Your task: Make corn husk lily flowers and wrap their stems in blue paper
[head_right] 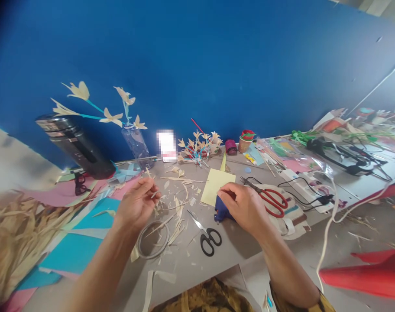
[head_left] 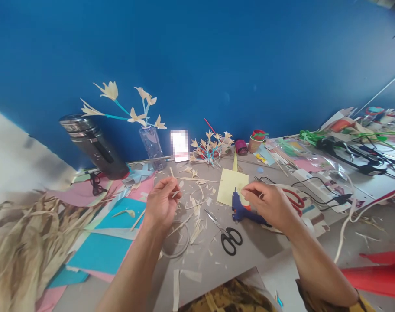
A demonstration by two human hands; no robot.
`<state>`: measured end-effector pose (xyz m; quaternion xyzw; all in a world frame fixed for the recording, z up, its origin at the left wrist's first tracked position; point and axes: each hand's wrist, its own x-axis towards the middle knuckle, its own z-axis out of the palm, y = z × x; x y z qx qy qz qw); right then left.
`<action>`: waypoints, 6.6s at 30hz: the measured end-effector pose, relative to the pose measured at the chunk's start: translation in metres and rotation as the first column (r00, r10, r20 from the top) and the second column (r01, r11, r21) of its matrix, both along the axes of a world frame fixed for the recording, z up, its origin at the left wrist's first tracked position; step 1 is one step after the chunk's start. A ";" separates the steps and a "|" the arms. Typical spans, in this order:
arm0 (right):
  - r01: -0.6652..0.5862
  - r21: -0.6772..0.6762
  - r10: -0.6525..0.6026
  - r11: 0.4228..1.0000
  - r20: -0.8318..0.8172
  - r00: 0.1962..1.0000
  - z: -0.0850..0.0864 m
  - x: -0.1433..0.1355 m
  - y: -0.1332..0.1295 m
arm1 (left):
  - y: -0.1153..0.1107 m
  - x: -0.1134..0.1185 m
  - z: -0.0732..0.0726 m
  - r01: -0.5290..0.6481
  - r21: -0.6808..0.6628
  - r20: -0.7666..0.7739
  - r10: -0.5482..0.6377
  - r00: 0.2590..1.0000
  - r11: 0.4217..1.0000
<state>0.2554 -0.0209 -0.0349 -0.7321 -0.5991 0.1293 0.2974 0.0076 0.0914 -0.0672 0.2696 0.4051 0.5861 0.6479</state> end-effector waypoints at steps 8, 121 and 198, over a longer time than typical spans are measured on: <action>0.034 -0.293 0.095 0.955 0.416 0.904 0.016 -0.055 0.087 | 0.014 -0.011 -0.038 -0.034 -0.092 0.000 0.034 0.999 0.995; -0.301 0.466 0.453 0.832 -0.258 0.854 -0.070 -0.078 0.065 | -0.010 0.003 -0.052 0.516 -0.068 0.231 -0.490 0.841 0.854; 0.085 -0.179 -0.038 0.980 0.255 0.966 -0.059 -0.065 0.071 | -0.024 -0.007 -0.042 0.657 0.321 0.274 -0.731 0.625 0.682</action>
